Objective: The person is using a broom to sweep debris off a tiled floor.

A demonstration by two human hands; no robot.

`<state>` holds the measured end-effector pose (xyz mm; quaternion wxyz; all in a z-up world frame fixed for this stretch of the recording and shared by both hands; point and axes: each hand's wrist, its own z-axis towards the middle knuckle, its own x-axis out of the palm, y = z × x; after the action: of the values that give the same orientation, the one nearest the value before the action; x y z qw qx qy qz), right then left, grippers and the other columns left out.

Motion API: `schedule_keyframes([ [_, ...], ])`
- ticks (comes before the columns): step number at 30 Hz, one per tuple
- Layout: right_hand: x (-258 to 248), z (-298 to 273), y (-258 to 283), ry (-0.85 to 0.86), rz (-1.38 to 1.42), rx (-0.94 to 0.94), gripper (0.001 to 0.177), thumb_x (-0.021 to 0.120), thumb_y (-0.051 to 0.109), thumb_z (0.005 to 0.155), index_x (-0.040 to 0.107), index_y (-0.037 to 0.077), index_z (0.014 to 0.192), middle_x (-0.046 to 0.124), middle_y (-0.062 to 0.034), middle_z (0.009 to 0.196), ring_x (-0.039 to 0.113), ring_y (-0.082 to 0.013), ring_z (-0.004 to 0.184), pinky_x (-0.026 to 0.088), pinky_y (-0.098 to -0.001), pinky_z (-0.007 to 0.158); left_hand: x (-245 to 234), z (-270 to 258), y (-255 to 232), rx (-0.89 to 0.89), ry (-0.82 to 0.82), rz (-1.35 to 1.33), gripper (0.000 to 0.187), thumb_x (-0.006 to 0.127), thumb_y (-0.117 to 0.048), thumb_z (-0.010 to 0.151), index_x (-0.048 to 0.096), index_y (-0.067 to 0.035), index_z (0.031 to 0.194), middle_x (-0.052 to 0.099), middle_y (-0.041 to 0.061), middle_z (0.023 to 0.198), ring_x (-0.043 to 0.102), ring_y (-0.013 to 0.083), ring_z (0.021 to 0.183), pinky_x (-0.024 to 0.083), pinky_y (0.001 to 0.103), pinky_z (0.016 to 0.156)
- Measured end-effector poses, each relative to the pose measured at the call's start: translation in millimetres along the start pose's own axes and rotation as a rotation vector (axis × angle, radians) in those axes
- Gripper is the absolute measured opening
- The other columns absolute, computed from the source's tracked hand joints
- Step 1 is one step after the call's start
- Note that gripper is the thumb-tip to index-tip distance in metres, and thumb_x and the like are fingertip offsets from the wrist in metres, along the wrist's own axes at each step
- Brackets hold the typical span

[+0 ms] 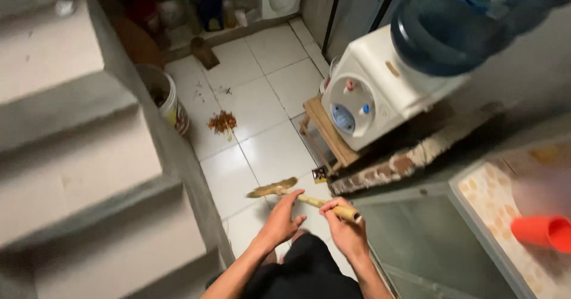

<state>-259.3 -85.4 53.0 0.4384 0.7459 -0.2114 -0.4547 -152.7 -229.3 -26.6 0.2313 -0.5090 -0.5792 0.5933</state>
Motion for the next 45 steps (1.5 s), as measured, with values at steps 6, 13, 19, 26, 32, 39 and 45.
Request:
schedule_keyframes([
  [6, 35.3, 107.1, 44.2, 0.076, 0.196, -0.096, 0.007, 0.067, 0.003, 0.09, 0.072, 0.006, 0.086, 0.078, -0.0062, 0.091, 0.071, -0.0124, 0.084, 0.056, -0.0274, 0.075, -34.1, 145.8, 16.8, 0.222, -0.026, 0.086, 0.057, 0.067, 0.005, 0.077, 0.061, -0.015, 0.131, 0.06, 0.018, 0.133, 0.054, 0.0406, 0.127, 0.046, 0.045, 0.106],
  [13, 63.8, 293.9, 57.4, 0.202, 0.348, -0.276, 0.006, 0.065, -0.001, 0.092, 0.069, 0.003, 0.089, 0.076, -0.0179, 0.12, 0.073, -0.0205, 0.11, 0.055, -0.0293, 0.092, -93.0, 339.9, 1.6, 0.211, -0.154, 0.145, 0.029, 0.061, 0.007, 0.08, 0.069, -0.009, 0.102, 0.069, 0.014, 0.118, 0.065, 0.039, 0.114, 0.054, 0.044, 0.093],
  [19, 65.1, 447.5, 98.1, 0.288, 0.161, -0.417, 0.009, 0.066, -0.005, 0.085, 0.067, 0.004, 0.087, 0.065, -0.028, 0.134, 0.068, -0.0238, 0.122, 0.055, -0.0323, 0.089, -139.3, 476.3, -20.5, 0.279, 0.013, 0.09, 0.026, 0.064, 0.004, 0.079, 0.065, -0.007, 0.103, 0.068, 0.013, 0.113, 0.064, 0.0391, 0.106, 0.054, 0.044, 0.087],
  [26, 98.8, 565.7, 182.9, 0.397, 0.152, -0.101, 0.013, 0.075, 0.005, 0.081, 0.065, 0.008, 0.09, 0.076, -0.021, 0.124, 0.074, -0.027, 0.097, 0.057, -0.0325, 0.081, -180.8, 598.6, -19.5, -0.033, -0.032, 0.203, 0.033, 0.057, 0.006, 0.082, 0.063, -0.01, 0.109, 0.064, 0.011, 0.112, 0.067, 0.0351, 0.094, 0.055, 0.043, 0.08],
  [32, 189.2, 660.2, 188.3, 0.075, 0.152, -0.026, 0.014, 0.079, 0.014, 0.084, 0.069, 0.008, 0.091, 0.073, -0.0155, 0.129, 0.074, -0.0186, 0.111, 0.058, -0.0314, 0.086, -230.5, 707.3, 38.3, 0.123, -0.154, 0.261, 0.041, 0.056, 0.012, 0.074, 0.067, -0.009, 0.108, 0.065, 0.014, 0.116, 0.065, 0.0406, 0.103, 0.054, 0.048, 0.08],
  [39, 322.2, 793.0, 193.8, 0.009, 0.322, 0.086, 0.011, 0.065, -0.005, 0.088, 0.066, 0.007, 0.091, 0.073, -0.0135, 0.115, 0.07, -0.0211, 0.111, 0.058, -0.0318, 0.088, -310.2, 833.7, 142.8, 0.024, -0.243, 0.27, 0.04, 0.07, 0.004, 0.078, 0.071, -0.009, 0.116, 0.06, 0.019, 0.131, 0.068, 0.0377, 0.107, 0.056, 0.043, 0.089],
  [45, 360.1, 870.5, 189.8, -0.025, 0.518, 0.173, 0.013, 0.062, -0.01, 0.088, 0.062, 0.002, 0.092, 0.07, -0.0126, 0.133, 0.067, -0.0263, 0.118, 0.055, -0.0311, 0.09, -325.4, 930.3, 176.8, -0.207, -0.09, 0.212, 0.039, 0.071, 0.003, 0.083, 0.074, -0.015, 0.117, 0.076, 0.012, 0.111, 0.076, 0.0279, 0.096, 0.058, 0.035, 0.085],
])
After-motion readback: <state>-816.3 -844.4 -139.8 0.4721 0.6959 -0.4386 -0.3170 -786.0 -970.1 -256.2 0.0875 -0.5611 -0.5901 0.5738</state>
